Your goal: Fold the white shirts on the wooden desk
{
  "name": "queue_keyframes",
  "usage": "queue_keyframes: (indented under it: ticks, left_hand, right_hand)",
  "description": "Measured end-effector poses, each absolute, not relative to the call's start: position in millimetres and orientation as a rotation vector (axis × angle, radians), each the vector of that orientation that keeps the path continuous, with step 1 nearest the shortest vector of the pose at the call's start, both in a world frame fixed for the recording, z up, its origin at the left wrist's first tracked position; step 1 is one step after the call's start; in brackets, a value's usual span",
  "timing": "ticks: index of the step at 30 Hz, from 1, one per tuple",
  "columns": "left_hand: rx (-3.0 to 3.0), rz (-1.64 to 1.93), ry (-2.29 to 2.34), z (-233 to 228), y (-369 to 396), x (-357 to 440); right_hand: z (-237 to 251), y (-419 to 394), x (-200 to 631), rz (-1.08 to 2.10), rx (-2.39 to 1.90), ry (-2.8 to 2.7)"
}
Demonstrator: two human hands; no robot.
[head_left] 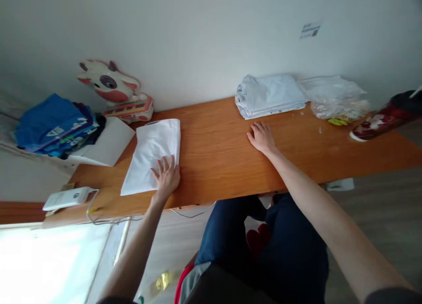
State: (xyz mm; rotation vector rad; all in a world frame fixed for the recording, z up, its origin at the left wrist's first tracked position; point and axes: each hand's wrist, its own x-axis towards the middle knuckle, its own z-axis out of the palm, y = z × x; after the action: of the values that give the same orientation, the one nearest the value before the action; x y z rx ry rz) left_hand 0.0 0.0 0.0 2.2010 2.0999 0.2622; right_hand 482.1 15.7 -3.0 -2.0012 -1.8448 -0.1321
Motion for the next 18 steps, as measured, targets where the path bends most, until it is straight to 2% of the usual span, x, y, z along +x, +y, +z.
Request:
queue_keyframes:
  ticks: [6,11,13,15,18]
  left_hand:
    - [2.121,0.463,1.779,0.6,-27.7,122.5]
    - [1.752,0.669,1.190,17.2,-39.3,210.4]
    - [1.676,0.773,0.999,29.9,-32.3,210.1]
    - [1.740,0.906,1.014,40.6,-17.3,186.8]
    - [1.967,1.043,1.470,43.2,11.3,131.1]
  right_hand:
    - [16.6,-9.7,438.7,0.029,-1.763,-1.974]
    - [25.2,-18.9,389.2,0.310,-1.796,-1.789]
    - [24.8,-18.3,385.5,0.383,-1.823,-1.690]
    - [22.2,-16.5,389.5,0.461,-1.832,-1.629]
    - [15.6,-13.1,398.1,0.475,-1.848,-1.640]
